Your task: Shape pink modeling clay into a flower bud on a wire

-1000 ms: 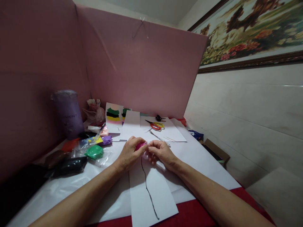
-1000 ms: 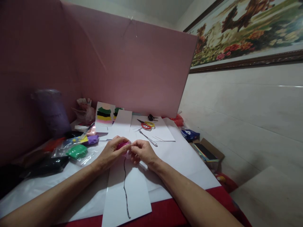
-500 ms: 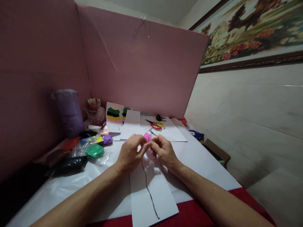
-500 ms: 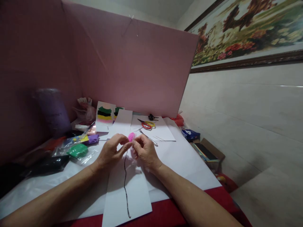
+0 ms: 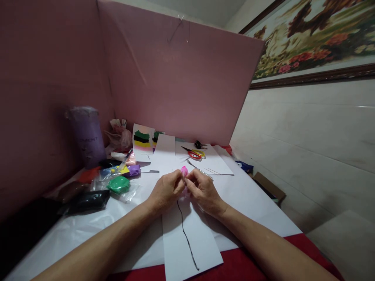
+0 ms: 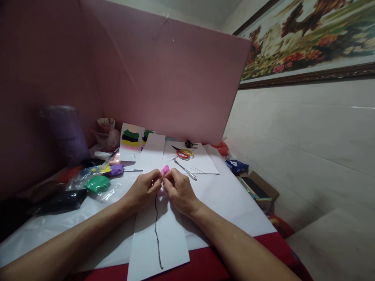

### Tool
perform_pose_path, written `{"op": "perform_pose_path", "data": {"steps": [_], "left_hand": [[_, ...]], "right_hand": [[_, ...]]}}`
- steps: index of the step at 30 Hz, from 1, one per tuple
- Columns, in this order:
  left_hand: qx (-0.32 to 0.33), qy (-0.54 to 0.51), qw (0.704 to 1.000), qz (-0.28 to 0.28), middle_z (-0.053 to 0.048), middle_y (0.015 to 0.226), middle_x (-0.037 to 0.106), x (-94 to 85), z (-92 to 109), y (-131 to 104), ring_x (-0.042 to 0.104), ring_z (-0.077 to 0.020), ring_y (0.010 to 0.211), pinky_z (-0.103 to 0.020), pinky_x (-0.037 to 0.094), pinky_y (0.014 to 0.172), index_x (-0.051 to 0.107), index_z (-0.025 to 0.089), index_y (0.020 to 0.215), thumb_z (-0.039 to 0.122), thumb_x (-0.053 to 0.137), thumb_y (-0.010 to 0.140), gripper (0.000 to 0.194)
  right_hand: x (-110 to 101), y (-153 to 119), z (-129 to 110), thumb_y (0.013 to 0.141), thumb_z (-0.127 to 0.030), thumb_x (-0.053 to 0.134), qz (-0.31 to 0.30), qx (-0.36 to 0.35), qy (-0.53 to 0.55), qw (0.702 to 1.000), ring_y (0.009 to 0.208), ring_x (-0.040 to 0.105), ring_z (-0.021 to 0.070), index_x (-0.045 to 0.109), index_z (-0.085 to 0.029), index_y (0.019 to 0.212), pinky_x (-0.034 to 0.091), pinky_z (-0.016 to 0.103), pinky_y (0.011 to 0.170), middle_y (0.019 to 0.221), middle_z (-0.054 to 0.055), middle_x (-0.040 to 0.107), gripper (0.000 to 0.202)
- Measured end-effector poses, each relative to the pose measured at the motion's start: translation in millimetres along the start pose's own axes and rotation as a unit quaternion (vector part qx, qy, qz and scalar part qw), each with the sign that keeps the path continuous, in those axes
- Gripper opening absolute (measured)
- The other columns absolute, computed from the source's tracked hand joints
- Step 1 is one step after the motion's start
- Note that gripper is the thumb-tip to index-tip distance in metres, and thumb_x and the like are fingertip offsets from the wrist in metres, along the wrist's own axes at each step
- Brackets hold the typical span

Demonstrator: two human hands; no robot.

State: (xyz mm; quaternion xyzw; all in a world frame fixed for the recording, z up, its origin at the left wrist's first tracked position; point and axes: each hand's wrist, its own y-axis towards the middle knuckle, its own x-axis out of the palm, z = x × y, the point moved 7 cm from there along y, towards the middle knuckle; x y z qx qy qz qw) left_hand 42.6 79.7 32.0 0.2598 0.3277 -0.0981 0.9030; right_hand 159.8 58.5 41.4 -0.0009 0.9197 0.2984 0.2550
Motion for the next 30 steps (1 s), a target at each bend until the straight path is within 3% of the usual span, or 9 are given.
{"op": "perform_pose_path", "data": {"steps": [8, 12, 18, 21, 24, 30], "left_hand": [[0.034, -0.037, 0.998, 0.046, 0.007, 0.056, 0.038, -3.9, 12, -3, 0.034, -0.0109, 0.054, -0.024, 0.027, 0.054, 0.034, 0.022, 0.061, 0.020, 0.043, 0.075, 0.017], [-0.002, -0.016, 0.997, 0.069, 0.006, 0.055, 0.035, -5.8, 13, -4, 0.033, -0.0115, 0.053, -0.024, 0.026, 0.054, 0.030, 0.023, 0.061, 0.016, 0.043, 0.073, 0.019], [-0.074, 0.106, 0.988, 0.083, 0.004, 0.057, 0.039, -14.1, 16, -4, 0.037, -0.0140, 0.054, -0.028, 0.022, 0.056, 0.029, 0.024, 0.063, 0.019, 0.043, 0.077, 0.021], [-0.092, 0.150, 0.981, 0.086, 0.003, 0.057, 0.041, -19.1, 15, -5, 0.040, -0.0158, 0.055, -0.029, 0.020, 0.056, 0.031, 0.024, 0.064, 0.022, 0.042, 0.079, 0.019], [-0.093, 0.157, 0.980, 0.085, 0.002, 0.057, 0.043, -20.3, 14, -7, 0.044, -0.0168, 0.056, -0.029, 0.021, 0.057, 0.034, 0.024, 0.064, 0.023, 0.040, 0.080, 0.018], [-0.066, 0.112, 0.988, 0.082, 0.003, 0.055, 0.041, -17.2, 15, -7, 0.040, -0.0153, 0.054, -0.027, 0.024, 0.057, 0.037, 0.024, 0.063, 0.026, 0.040, 0.083, 0.020]], "right_hand": [[-2, -3, 0, 0.089, -0.027, 0.047, 0.038, 0.031, -0.029, 0.998, 0.056, 0.053, 0.0144, 0.044, -0.022, 0.075, 0.042, 0.026, 0.056, 0.065, -0.002, 0.057, 0.016], [-7, -3, 3, 0.088, -0.023, 0.047, 0.088, 0.033, -0.031, 0.995, 0.054, 0.052, 0.0137, 0.044, -0.022, 0.076, 0.041, 0.025, 0.053, 0.063, -0.003, 0.054, 0.013], [-17, -4, -5, 0.078, -0.012, 0.052, 0.161, -0.019, -0.058, 0.985, 0.051, 0.047, 0.0112, 0.046, -0.022, 0.072, 0.040, 0.023, 0.052, 0.060, -0.006, 0.051, 0.013], [-17, -5, -17, 0.073, -0.003, 0.050, 0.143, -0.103, -0.076, 0.981, 0.056, 0.050, 0.0124, 0.054, -0.020, 0.073, 0.042, 0.024, 0.056, 0.065, -0.003, 0.054, 0.017], [-12, -8, -26, 0.080, -0.002, 0.047, 0.108, -0.190, -0.100, 0.971, 0.067, 0.057, 0.0149, 0.067, -0.018, 0.087, 0.048, 0.026, 0.063, 0.075, 0.003, 0.060, 0.026], [-4, -12, -26, 0.090, -0.007, 0.045, 0.077, -0.228, -0.141, 0.960, 0.074, 0.063, 0.0169, 0.069, -0.018, 0.114, 0.053, 0.028, 0.067, 0.084, 0.007, 0.063, 0.036]]}}
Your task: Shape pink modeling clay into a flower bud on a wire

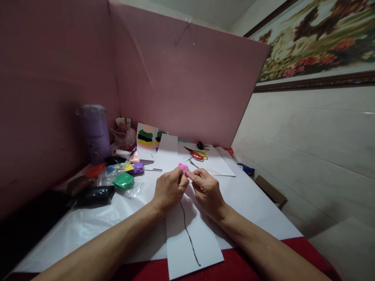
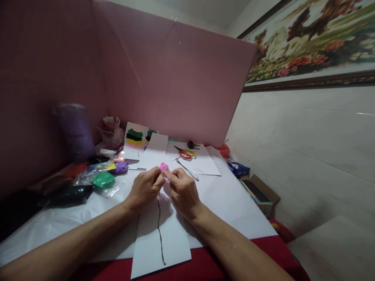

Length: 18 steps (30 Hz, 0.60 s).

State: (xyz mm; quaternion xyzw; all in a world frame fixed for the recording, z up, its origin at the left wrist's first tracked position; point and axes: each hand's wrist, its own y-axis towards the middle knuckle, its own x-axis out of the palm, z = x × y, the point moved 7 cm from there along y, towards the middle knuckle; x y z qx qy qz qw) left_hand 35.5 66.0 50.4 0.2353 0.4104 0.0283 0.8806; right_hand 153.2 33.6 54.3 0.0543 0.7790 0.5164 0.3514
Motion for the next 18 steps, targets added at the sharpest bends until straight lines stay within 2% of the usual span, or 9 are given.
{"op": "perform_pose_path", "data": {"steps": [3, 5, 10, 13, 18], "left_hand": [[0.018, -0.029, 0.999, -0.010, 0.004, 0.055, 0.041, 1.8, 1, 0, 0.039, -0.0144, 0.053, -0.026, 0.027, 0.057, 0.040, 0.023, 0.065, 0.026, 0.040, 0.084, 0.019], [0.037, -0.035, 0.999, -0.018, 0.004, 0.056, 0.044, 3.2, 2, -1, 0.040, -0.0142, 0.054, -0.025, 0.028, 0.057, 0.043, 0.023, 0.065, 0.024, 0.041, 0.083, 0.018], [0.096, -0.036, 0.994, -0.029, 0.003, 0.058, 0.051, 5.2, 10, -4, 0.044, -0.0138, 0.055, -0.024, 0.030, 0.058, 0.053, 0.022, 0.069, 0.017, 0.043, 0.079, 0.015], [0.114, -0.017, 0.993, -0.032, 0.003, 0.059, 0.053, 5.5, 14, -6, 0.045, -0.0136, 0.055, -0.024, 0.030, 0.058, 0.056, 0.021, 0.070, 0.014, 0.044, 0.077, 0.016], [0.117, 0.026, 0.991, -0.053, 0.002, 0.060, 0.055, 9.8, 15, -7, 0.046, -0.0136, 0.056, -0.026, 0.031, 0.059, 0.053, 0.020, 0.065, 0.013, 0.046, 0.074, 0.014]], "right_hand": [[3, -1, 0, 0.089, -0.007, 0.046, -0.018, 0.025, 0.011, 0.999, 0.086, 0.065, 0.0188, 0.063, -0.023, 0.125, 0.055, 0.031, 0.076, 0.095, 0.008, 0.065, 0.043], [3, 0, -1, 0.090, -0.008, 0.047, -0.019, 0.044, 0.024, 0.999, 0.091, 0.065, 0.0203, 0.063, -0.023, 0.125, 0.054, 0.034, 0.080, 0.099, 0.009, 0.067, 0.042], [-2, 0, 3, 0.089, -0.010, 0.050, 0.009, 0.079, 0.039, 0.996, 0.081, 0.066, 0.0198, 0.070, -0.021, 0.111, 0.054, 0.033, 0.076, 0.091, 0.009, 0.068, 0.032], [0, -1, 6, 0.086, -0.005, 0.048, -0.006, 0.074, 0.034, 0.997, 0.076, 0.064, 0.0184, 0.072, -0.020, 0.102, 0.052, 0.030, 0.071, 0.084, 0.007, 0.066, 0.032], [3, -3, 9, 0.079, -0.002, 0.047, -0.026, 0.074, 0.036, 0.996, 0.067, 0.059, 0.0173, 0.070, -0.018, 0.082, 0.047, 0.027, 0.063, 0.072, 0.004, 0.062, 0.028]]}}
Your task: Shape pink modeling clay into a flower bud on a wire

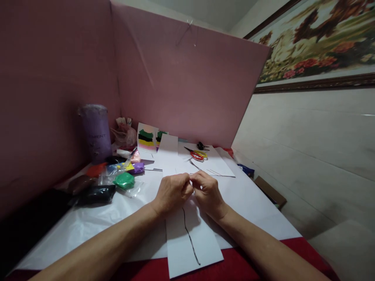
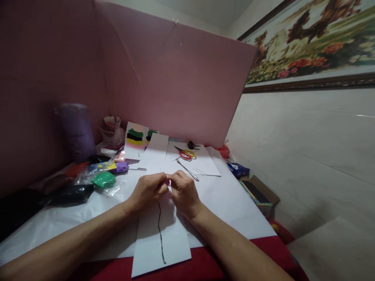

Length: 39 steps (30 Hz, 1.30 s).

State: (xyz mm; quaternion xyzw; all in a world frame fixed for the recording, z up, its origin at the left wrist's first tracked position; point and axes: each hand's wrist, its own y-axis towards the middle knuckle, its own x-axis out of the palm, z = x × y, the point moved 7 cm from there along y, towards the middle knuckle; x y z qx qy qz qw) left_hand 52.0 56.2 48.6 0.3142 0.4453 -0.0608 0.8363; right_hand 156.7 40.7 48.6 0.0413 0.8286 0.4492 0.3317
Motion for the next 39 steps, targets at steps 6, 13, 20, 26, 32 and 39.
{"op": "perform_pose_path", "data": {"steps": [6, 13, 20, 26, 32, 39], "left_hand": [[0.023, -0.024, 0.997, 0.077, 0.000, 0.064, 0.055, -14.3, -3, 1, 0.047, -0.0144, 0.059, -0.026, 0.035, 0.060, 0.052, 0.021, 0.067, 0.022, 0.044, 0.087, 0.021], [0.086, -0.090, 0.988, 0.097, -0.014, 0.121, 0.060, -18.5, -14, 9, 0.052, -0.0295, 0.114, -0.045, 0.040, 0.096, 0.052, 0.017, 0.120, 0.028, 0.069, 0.073, 0.051], [0.018, -0.127, 0.991, 0.026, -0.010, 0.103, 0.066, 4.8, -28, 11, 0.059, -0.0249, 0.096, -0.039, 0.046, 0.085, 0.061, 0.017, 0.103, 0.018, 0.060, 0.079, 0.024], [0.055, -0.101, 0.991, 0.061, -0.008, 0.091, 0.064, -2.1, -24, 10, 0.056, -0.0230, 0.086, -0.035, 0.045, 0.078, 0.064, 0.016, 0.094, 0.017, 0.056, 0.083, 0.014], [0.048, -0.065, 0.995, 0.052, -0.005, 0.087, 0.062, -0.9, -25, 9, 0.053, -0.0209, 0.082, -0.032, 0.043, 0.075, 0.062, 0.017, 0.091, 0.020, 0.053, 0.085, 0.012], [0.056, -0.116, 0.991, 0.039, -0.004, 0.083, 0.062, 2.9, -24, 9, 0.054, -0.0193, 0.079, -0.031, 0.044, 0.074, 0.062, 0.018, 0.083, 0.017, 0.053, 0.084, 0.010]], "right_hand": [[-4, 4, 9, 0.082, -0.007, 0.047, 0.032, 0.061, 0.026, 0.997, 0.061, 0.056, 0.0157, 0.069, -0.019, 0.086, 0.045, 0.027, 0.062, 0.070, 0.002, 0.062, 0.026], [-7, 5, 27, 0.078, -0.010, 0.051, 0.072, 0.141, 0.160, 0.974, 0.053, 0.055, 0.0128, 0.073, -0.019, 0.083, 0.047, 0.026, 0.056, 0.066, -0.001, 0.059, 0.024], [-2, 3, 27, 0.075, -0.014, 0.058, 0.075, 0.172, 0.257, 0.948, 0.052, 0.053, 0.0112, 0.078, -0.022, 0.083, 0.047, 0.026, 0.055, 0.060, -0.003, 0.057, 0.024], [11, 3, 35, 0.067, -0.015, 0.059, 0.044, 0.227, 0.346, 0.909, 0.049, 0.053, 0.0086, 0.078, -0.022, 0.089, 0.051, 0.024, 0.048, 0.066, -0.003, 0.060, 0.030], [21, 3, 41, 0.069, -0.021, 0.063, -0.003, 0.268, 0.388, 0.882, 0.051, 0.054, 0.0096, 0.073, -0.020, 0.086, 0.053, 0.021, 0.044, 0.062, -0.003, 0.059, 0.020], [23, 5, 39, 0.068, -0.020, 0.063, -0.045, 0.252, 0.390, 0.884, 0.050, 0.052, 0.0092, 0.068, -0.019, 0.076, 0.050, 0.020, 0.045, 0.056, -0.006, 0.054, 0.009]]}}
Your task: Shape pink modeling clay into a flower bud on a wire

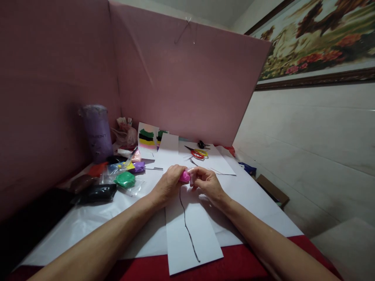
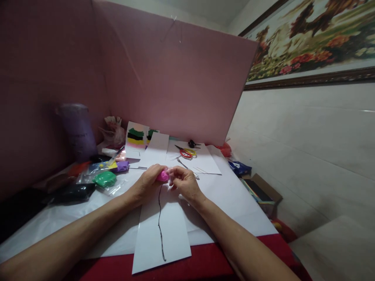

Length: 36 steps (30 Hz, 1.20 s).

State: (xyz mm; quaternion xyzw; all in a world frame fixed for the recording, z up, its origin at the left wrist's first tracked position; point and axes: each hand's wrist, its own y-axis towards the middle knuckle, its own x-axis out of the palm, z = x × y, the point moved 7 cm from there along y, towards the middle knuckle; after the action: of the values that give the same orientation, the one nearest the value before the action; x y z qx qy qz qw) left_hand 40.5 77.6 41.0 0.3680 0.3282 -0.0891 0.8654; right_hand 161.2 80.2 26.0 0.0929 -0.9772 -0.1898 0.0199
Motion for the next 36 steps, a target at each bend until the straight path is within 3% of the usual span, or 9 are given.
{"op": "perform_pose_path", "data": {"steps": [5, 9, 12, 19, 24, 29, 36], "left_hand": [[-0.041, -0.068, 0.997, -0.012, -0.004, 0.088, 0.066, -2.3, -6, 2, 0.059, -0.0194, 0.084, -0.032, 0.045, 0.078, 0.065, 0.018, 0.092, 0.016, 0.060, 0.075, 0.017], [-0.090, -0.192, 0.976, -0.054, -0.008, 0.101, 0.069, -1.0, -8, 5, 0.061, -0.0217, 0.092, -0.034, 0.046, 0.084, 0.064, 0.014, 0.104, 0.030, 0.065, 0.075, 0.033], [-0.123, -0.256, 0.957, -0.066, -0.008, 0.098, 0.070, 0.2, -10, 5, 0.061, -0.0205, 0.089, -0.034, 0.047, 0.083, 0.065, 0.012, 0.104, 0.037, 0.060, 0.079, 0.036], [-0.157, -0.277, 0.946, -0.052, -0.004, 0.079, 0.066, -4.2, -17, 4, 0.056, -0.0165, 0.072, -0.027, 0.044, 0.067, 0.068, 0.011, 0.091, 0.042, 0.064, 0.073, 0.036], [-0.163, -0.271, 0.946, -0.077, -0.002, 0.075, 0.064, -2.8, -18, 3, 0.053, -0.0156, 0.070, -0.026, 0.041, 0.066, 0.068, 0.012, 0.084, 0.041, 0.062, 0.074, 0.031], [-0.182, -0.307, 0.928, -0.106, 0.000, 0.071, 0.061, 3.6, -21, 1, 0.050, -0.0136, 0.066, -0.024, 0.037, 0.062, 0.067, 0.013, 0.083, 0.041, 0.062, 0.075, 0.030], [-0.241, -0.351, 0.901, -0.082, 0.000, 0.066, 0.058, 2.9, -24, -1, 0.046, -0.0119, 0.059, -0.023, 0.032, 0.054, 0.066, 0.011, 0.082, 0.043, 0.069, 0.066, 0.036]], "right_hand": [[0, -1, 0, 0.069, -0.018, 0.059, 0.012, -0.006, -0.017, 1.000, 0.049, 0.051, 0.0088, 0.061, -0.019, 0.072, 0.050, 0.021, 0.047, 0.057, -0.006, 0.053, 0.004], [-5, -1, 0, 0.068, -0.015, 0.057, 0.036, -0.009, -0.018, 0.999, 0.050, 0.052, 0.0093, 0.060, -0.019, 0.071, 0.050, 0.022, 0.047, 0.060, -0.005, 0.055, 0.005], [-8, 0, -2, 0.069, -0.018, 0.061, 0.048, 0.002, -0.010, 0.999, 0.046, 0.052, 0.0096, 0.062, -0.018, 0.076, 0.051, 0.024, 0.047, 0.056, -0.006, 0.055, 0.006], [-4, 1, 0, 0.069, -0.027, 0.073, -0.008, 0.025, -0.030, 0.999, 0.050, 0.055, 0.0097, 0.070, -0.016, 0.080, 0.048, 0.024, 0.050, 0.063, -0.002, 0.063, 0.016], [-5, 0, 5, 0.069, -0.020, 0.071, 0.002, 0.006, -0.075, 0.997, 0.050, 0.053, 0.0102, 0.069, -0.018, 0.076, 0.047, 0.023, 0.050, 0.061, -0.003, 0.063, 0.007], [-6, 1, -5, 0.074, -0.027, 0.070, 0.005, -0.025, -0.119, 0.993, 0.046, 0.053, 0.0096, 0.073, -0.018, 0.072, 0.045, 0.024, 0.047, 0.064, 0.000, 0.063, 0.010], [-4, 1, -10, 0.070, -0.023, 0.070, -0.012, -0.016, -0.115, 0.993, 0.047, 0.055, 0.0097, 0.074, -0.018, 0.072, 0.046, 0.025, 0.048, 0.066, -0.001, 0.061, 0.006]]}}
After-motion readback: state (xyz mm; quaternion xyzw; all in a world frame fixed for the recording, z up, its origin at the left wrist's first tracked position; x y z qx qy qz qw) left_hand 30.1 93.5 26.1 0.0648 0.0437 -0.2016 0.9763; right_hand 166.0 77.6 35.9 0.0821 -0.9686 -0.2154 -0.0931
